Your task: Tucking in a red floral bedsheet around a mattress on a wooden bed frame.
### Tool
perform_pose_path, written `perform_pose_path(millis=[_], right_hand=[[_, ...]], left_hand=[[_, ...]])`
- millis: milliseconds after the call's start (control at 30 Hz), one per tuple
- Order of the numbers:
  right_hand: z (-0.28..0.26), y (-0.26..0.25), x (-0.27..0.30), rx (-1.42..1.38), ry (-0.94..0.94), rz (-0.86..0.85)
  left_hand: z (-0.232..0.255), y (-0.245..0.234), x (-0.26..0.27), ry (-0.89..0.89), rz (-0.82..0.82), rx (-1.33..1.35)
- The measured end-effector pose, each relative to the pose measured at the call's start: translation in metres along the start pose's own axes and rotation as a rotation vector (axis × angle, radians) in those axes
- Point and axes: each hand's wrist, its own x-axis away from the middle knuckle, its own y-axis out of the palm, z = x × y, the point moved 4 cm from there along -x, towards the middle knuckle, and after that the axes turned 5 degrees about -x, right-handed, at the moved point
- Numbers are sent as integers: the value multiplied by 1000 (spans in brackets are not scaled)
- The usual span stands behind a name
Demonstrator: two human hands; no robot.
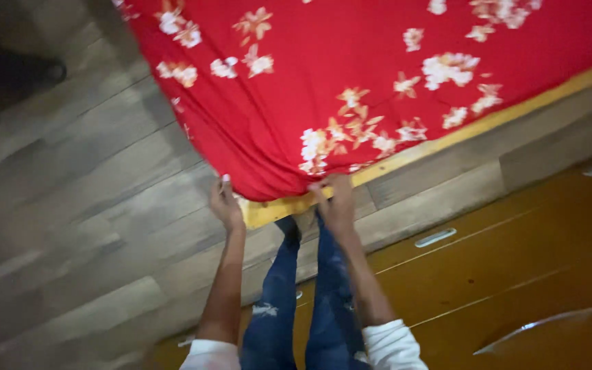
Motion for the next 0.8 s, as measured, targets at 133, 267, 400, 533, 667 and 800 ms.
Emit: perform_pose_path(millis=[133, 267, 400, 533, 667, 800], right_hand=[[-75, 70, 3, 135, -283, -229], [-65, 129, 32, 196, -217, -346], [-38, 198, 141, 308, -172, -778], [-103, 163, 110, 156, -102, -725], [-87, 112, 94, 7, -50, -353], [-86, 61, 32, 102, 11, -101]], left_hand=[[115, -36, -1, -157, 35, 184], [112, -66, -2, 17, -31, 90], [58, -94, 14, -104, -39, 75], [-21, -21, -11, -263, -57, 422], [-21, 34, -11, -127, 33, -52], [1, 29, 7, -122, 160, -294]])
